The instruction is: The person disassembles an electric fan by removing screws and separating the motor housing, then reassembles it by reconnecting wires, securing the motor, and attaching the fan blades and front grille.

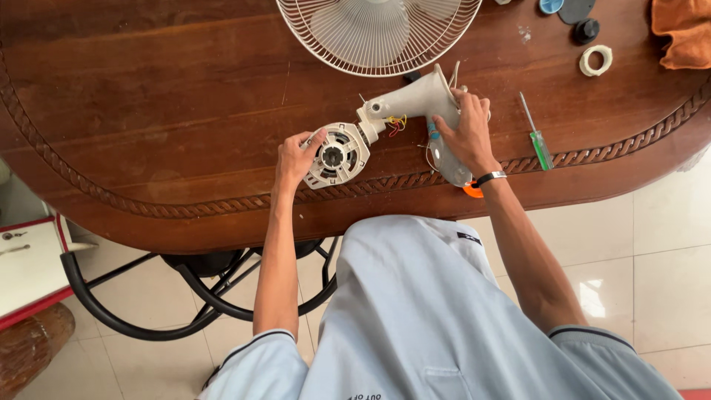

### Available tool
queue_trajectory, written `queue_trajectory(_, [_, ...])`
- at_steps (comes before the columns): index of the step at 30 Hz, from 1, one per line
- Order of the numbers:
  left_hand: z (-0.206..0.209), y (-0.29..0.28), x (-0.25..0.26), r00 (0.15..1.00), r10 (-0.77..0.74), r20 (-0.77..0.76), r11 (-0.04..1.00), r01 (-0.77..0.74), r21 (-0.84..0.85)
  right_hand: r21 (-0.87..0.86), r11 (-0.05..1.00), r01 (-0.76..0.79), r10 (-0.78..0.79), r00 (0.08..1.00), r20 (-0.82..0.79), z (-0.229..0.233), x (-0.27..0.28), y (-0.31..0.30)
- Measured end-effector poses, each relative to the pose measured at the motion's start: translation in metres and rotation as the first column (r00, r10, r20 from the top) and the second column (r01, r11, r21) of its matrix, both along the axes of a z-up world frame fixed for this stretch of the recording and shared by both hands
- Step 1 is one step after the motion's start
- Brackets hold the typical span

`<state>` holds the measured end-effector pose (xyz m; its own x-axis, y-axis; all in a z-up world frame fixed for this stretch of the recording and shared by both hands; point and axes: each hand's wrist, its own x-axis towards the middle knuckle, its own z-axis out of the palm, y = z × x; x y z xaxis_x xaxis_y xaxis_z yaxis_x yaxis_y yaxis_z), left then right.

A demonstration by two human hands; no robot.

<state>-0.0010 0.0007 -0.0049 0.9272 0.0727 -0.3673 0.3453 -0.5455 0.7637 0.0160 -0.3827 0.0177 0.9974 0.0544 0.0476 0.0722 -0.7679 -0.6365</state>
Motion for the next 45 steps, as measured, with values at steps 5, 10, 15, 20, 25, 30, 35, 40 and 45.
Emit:
queue_trajectory(5, [-0.008, 0.002, -0.004, 0.997, -0.007, -0.076, 1.000, 0.007, 0.004, 0.032, 0.997, 0.071, -0.071, 0.997, 0.015, 0.006, -0.004, 0.002])
queue_trajectory(10, [-0.016, 0.005, 0.002, 0.997, -0.009, -0.081, 1.000, 0.010, 0.008, -0.124, 0.972, 0.197, -0.182, 0.975, 0.124, 0.017, -0.032, 0.006])
queue_trajectory(15, [-0.026, 0.009, 0.001, 0.996, -0.012, -0.087, 1.000, 0.010, -0.023, 0.034, 0.960, 0.278, -0.248, 0.901, -0.356, 0.013, -0.049, 0.003])
queue_trajectory(20, [-0.035, 0.011, -0.005, 0.991, -0.042, -0.130, 0.997, 0.032, -0.077, 0.118, 0.965, 0.233, -0.173, 0.909, -0.379, 0.001, -0.055, -0.001])
queue_trajectory(25, [-0.036, 0.007, -0.008, 0.999, -0.027, -0.038, 0.997, 0.025, -0.067, 0.092, 0.980, 0.175, -0.130, 0.922, -0.366, -0.006, -0.054, -0.005])
queue_trajectory(30, [-0.027, -0.007, -0.010, 1.000, 0.001, 0.016, 1.000, -0.001, -0.003, 0.006, 0.985, 0.175, -0.165, 0.942, -0.292, -0.026, -0.062, -0.002])
queue_trajectory(35, [-0.018, -0.018, -0.016, 1.000, 0.020, -0.020, 1.000, -0.020, -0.018, -0.038, 0.993, 0.109, -0.114, 0.977, -0.178, -0.036, -0.062, -0.014])
queue_trajectory(40, [-0.019, -0.025, -0.025, 0.997, 0.073, -0.034, 0.996, -0.074, -0.047, -0.055, 0.987, 0.153, -0.159, 0.975, -0.154, -0.027, -0.041, -0.011])
queue_trajectory(45, [-0.021, -0.034, -0.046, 0.995, 0.096, -0.014, 0.993, -0.097, -0.060, -0.111, 0.983, 0.145, -0.161, 0.975, -0.155, -0.016, -0.040, -0.013])
